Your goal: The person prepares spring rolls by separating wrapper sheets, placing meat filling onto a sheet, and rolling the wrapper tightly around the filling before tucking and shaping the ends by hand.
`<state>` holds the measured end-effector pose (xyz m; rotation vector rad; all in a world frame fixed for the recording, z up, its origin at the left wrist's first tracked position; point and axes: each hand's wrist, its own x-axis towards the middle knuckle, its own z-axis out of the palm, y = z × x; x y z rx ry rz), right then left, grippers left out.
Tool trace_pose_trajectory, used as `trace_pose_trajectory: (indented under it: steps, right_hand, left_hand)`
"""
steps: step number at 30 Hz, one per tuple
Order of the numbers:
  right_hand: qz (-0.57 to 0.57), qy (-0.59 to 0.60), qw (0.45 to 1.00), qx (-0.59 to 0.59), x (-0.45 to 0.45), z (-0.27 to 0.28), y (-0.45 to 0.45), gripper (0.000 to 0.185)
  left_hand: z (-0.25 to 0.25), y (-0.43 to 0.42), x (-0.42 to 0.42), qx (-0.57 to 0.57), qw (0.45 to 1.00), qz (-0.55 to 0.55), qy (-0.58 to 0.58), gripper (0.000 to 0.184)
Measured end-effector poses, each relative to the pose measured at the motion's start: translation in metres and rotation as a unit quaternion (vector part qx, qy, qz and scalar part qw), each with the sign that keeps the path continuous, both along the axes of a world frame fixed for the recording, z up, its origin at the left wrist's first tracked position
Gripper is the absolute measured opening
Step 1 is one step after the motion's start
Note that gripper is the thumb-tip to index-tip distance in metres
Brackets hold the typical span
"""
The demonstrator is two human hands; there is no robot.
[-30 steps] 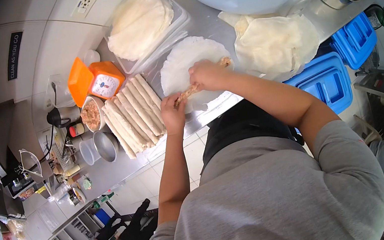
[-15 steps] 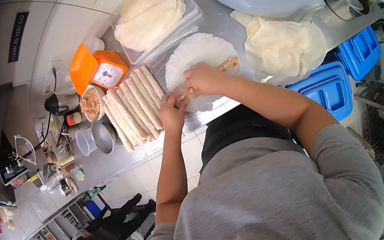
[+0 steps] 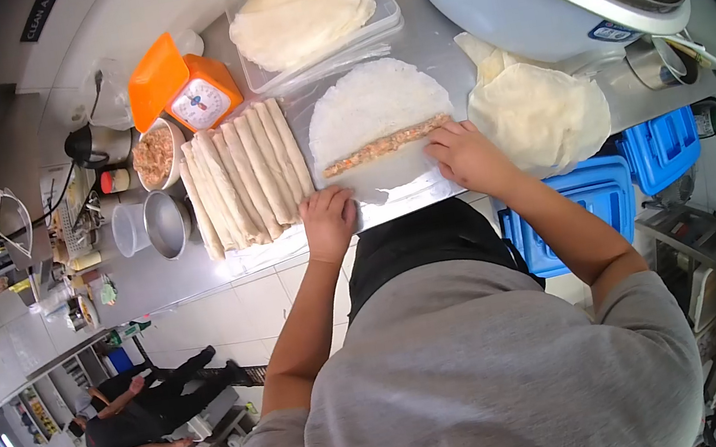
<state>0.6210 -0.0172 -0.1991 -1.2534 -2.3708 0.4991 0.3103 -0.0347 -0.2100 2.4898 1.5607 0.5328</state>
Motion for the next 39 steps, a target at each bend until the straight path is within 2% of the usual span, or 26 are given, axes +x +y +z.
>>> trace_pose_trajectory:
  steps: [2,5,6,9,10,13,16,17,19,20,22,23,25,26,28,31,34,39]
  right_hand:
    - [-0.006,0.0,0.999,0.05,0.003,-0.014,0.0,0.021]
    - [-0.049,0.077,0.993,0.07,0.001,-0.007,0.002,0.013]
    - [-0.082,0.1,0.988,0.082,-0.002,-0.005,0.006,0.01]
    - [-0.17,0.149,0.969,0.096,-0.012,-0.003,0.027,0.006]
    - [-0.196,0.154,0.964,0.092,-0.018,-0.008,0.038,0.006]
    - [-0.247,0.143,0.956,0.065,-0.023,-0.027,0.065,0.008]
    - [-0.261,0.093,0.96,0.043,-0.024,-0.032,0.074,0.009]
    - [-0.261,0.071,0.962,0.038,-0.024,-0.032,0.074,0.01]
    - [-0.272,0.051,0.95,0.144,-0.031,-0.026,0.072,0.01]
    - [-0.276,0.041,0.94,0.197,-0.035,-0.023,0.07,0.011]
    - [-0.155,0.083,0.97,0.167,-0.05,-0.014,0.065,0.014]
    - [-0.092,0.103,0.979,0.147,-0.054,-0.012,0.059,0.015]
    - [-0.085,0.079,0.991,0.066,-0.051,-0.013,0.052,0.018]
    - [-0.081,0.065,0.994,0.029,-0.05,-0.013,0.053,0.02]
    - [-0.055,0.056,0.996,0.036,-0.055,-0.005,0.056,0.023]
    - [-0.016,0.031,0.999,0.009,-0.085,-0.002,0.06,0.027]
    - [-0.017,0.02,1.0,0.005,-0.099,-0.007,0.056,0.03]
    - [-0.006,0.016,1.0,0.002,-0.098,-0.007,0.041,0.033]
  left_hand:
    - [-0.004,0.002,0.0,0.004,1.0,0.0,-0.004,0.021]
    - [0.011,0.006,0.002,0.004,0.997,-0.002,-0.072,0.021]
    - [0.012,0.009,0.002,0.022,0.996,0.005,-0.081,0.014]
    - [0.003,0.036,0.013,0.059,0.973,0.089,-0.204,0.01]
    - [0.004,0.044,0.019,-0.042,0.953,0.156,-0.257,0.015]
    - [0.01,0.07,0.031,-0.128,0.937,0.248,-0.211,0.017]
    - [0.006,0.082,0.03,-0.139,0.962,0.226,-0.066,0.017]
    - [0.003,0.081,0.03,-0.043,0.977,0.203,-0.054,0.017]
    - [0.002,0.081,0.034,0.15,0.977,0.149,-0.028,0.018]
    - [0.001,0.079,0.036,0.133,0.987,0.091,-0.021,0.018]
    - [0.015,0.07,0.044,0.095,0.995,-0.025,-0.003,0.019]
    - [0.017,0.068,0.045,0.039,0.999,-0.032,0.003,0.019]
    - [0.019,0.072,0.047,-0.069,0.996,-0.048,0.015,0.019]
    - [0.019,0.083,0.046,-0.06,0.997,-0.048,-0.009,0.021]
    - [0.016,0.113,0.044,-0.047,0.996,-0.047,-0.06,0.025]
    - [0.009,0.168,0.06,-0.023,0.987,-0.16,-0.019,0.032]
    - [0.0,0.195,0.068,0.004,0.968,-0.23,0.103,0.036]
    - [-0.01,0.201,0.062,0.01,0.968,-0.242,0.07,0.035]
